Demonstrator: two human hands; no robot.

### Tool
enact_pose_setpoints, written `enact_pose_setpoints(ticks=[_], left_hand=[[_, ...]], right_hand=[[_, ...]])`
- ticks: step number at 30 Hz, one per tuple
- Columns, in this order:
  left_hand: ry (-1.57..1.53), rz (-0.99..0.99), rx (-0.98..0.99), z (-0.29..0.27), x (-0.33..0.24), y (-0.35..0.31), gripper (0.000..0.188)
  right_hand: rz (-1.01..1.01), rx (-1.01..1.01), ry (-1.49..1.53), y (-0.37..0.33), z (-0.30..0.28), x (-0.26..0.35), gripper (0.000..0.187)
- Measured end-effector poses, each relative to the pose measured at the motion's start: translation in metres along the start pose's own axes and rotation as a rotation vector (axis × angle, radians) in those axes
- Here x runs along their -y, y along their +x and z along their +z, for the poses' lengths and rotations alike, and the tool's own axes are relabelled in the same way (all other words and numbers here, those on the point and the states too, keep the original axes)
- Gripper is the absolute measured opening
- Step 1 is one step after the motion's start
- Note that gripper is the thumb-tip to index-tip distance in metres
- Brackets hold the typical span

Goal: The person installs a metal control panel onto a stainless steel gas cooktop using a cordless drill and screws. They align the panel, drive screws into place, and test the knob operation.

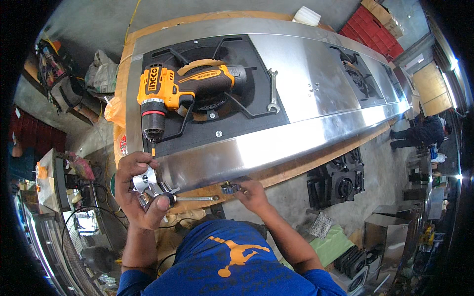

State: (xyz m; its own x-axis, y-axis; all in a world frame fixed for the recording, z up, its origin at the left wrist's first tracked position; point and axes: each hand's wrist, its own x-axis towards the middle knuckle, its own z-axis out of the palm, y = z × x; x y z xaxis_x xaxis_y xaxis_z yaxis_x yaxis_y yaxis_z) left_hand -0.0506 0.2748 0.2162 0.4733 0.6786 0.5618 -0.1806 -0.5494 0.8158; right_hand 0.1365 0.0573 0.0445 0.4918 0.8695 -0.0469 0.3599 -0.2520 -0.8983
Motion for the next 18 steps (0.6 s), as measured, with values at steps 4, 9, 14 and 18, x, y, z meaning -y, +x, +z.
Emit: enact_pose_setpoints(ticks=[4, 9, 14, 18], left_hand=[[0.033, 0.024, 0.012, -0.001, 0.000, 0.001, 0.070], [0.070, 0.057, 0.048, -0.003, -0.002, 0.003, 0.069], [0.050, -0.044, 0.004, -0.002, -0.004, -0.003, 0.067], [0.079, -0.063, 0.006, -0.005, -0.003, -0.009, 0.073]], right_hand=[[-0.037, 0.012, 0.067, 0.005, -0.002, -0.002, 0.033], [0.075, 0.046, 0.368, 0.008, 0.007, -0.009, 0.031], [0.187, 0.059, 0.641, 0.008, 0.018, -0.022, 0.027], [0.174, 0.172, 0.338, 0.008, 0.012, -0.027, 0.029]])
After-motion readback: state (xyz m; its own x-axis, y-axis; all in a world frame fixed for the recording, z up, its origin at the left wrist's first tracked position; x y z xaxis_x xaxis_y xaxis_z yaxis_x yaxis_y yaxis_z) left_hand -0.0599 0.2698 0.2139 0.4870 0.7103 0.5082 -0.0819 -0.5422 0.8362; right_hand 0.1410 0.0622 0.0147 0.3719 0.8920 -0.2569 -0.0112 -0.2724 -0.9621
